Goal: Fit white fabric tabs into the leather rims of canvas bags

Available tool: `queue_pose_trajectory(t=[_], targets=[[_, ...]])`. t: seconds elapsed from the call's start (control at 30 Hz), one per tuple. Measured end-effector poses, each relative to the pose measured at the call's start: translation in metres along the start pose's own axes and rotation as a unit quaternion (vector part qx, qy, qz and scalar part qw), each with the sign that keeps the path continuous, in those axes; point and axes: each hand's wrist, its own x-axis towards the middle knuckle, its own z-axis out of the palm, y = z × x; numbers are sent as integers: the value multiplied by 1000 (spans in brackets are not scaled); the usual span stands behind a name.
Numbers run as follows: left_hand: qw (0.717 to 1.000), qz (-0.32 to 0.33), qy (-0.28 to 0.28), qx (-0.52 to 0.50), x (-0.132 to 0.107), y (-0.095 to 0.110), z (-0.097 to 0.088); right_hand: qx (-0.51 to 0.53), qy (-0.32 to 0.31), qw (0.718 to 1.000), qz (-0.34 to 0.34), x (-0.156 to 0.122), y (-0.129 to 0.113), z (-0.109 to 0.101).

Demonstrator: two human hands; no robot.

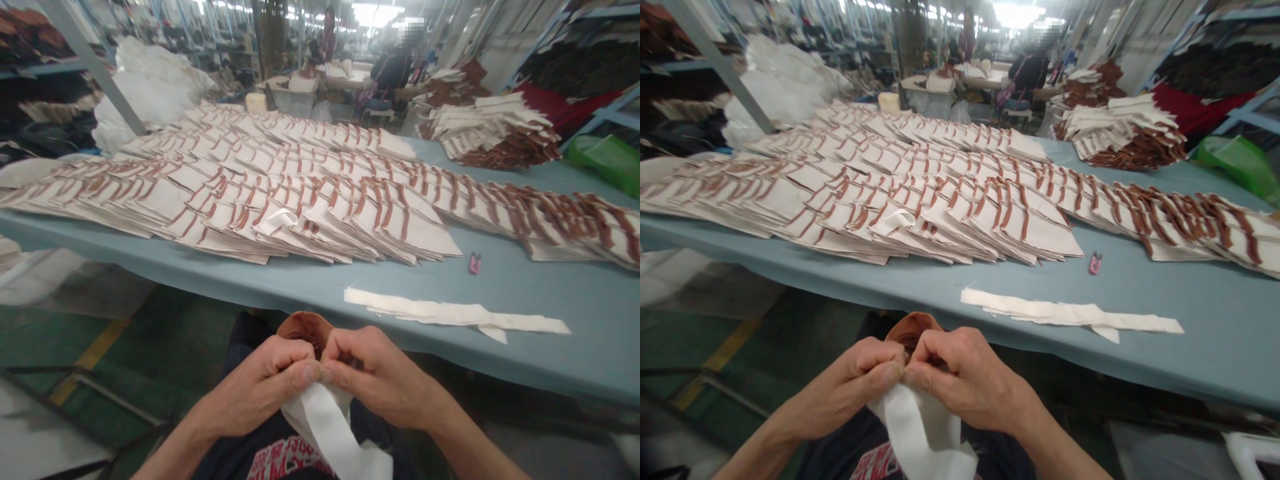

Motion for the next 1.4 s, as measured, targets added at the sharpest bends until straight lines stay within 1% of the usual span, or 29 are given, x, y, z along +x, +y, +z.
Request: queue_pose_trajectory(t=[0.13, 0.2, 0.23, 0.3, 0.4, 0.5, 0.6, 0.7, 0.8, 0.87, 0.93, 1.03, 1.13, 1.27, 1.4], targets=[[999, 45, 8, -15, 0, 2, 6, 89, -25, 996, 6, 0, 3, 1], [998, 64, 18, 6, -1, 5, 9, 116, -43, 992, 5, 0, 2, 1], [997, 71, 25, 35, -2, 5, 10, 116, -48, 992, 5, -1, 2, 1], [988, 84, 44, 122, -3, 4, 11, 80, -38, 996, -1, -2, 2, 2], [962, 101, 74, 241, -5, -4, 9, -30, 20, 999, -24, -4, 4, 6], [953, 93, 90, 275, -5, -12, 5, -106, 67, 991, -44, -7, 7, 11], [958, 76, 83, 263, -5, -16, 5, -119, 76, 989, -54, -9, 10, 12], [971, 76, 76, 215, -6, -14, 8, -96, 66, 992, -45, -8, 14, 12], [985, 85, 66, 134, -8, -9, 13, -3, 60, 998, -33, -4, 19, 13], [989, 101, 64, 82, -9, -4, 16, 71, 62, 995, -34, -2, 22, 16], [991, 113, 65, 41, -10, 0, 19, 110, 61, 991, -44, -1, 23, 20], [991, 107, 81, 3, -10, 0, 21, 130, 60, 989, -48, -1, 23, 25], [990, 92, 101, -21, -8, -5, 21, 146, 65, 987, -27, 0, 24, 25], [993, 65, 95, -17, -4, -13, 18, 124, 81, 989, -20, 0, 26, 21], [994, 45, 100, -13, -2, -15, 16, 107, 81, 991, -16, -1, 24, 19]])
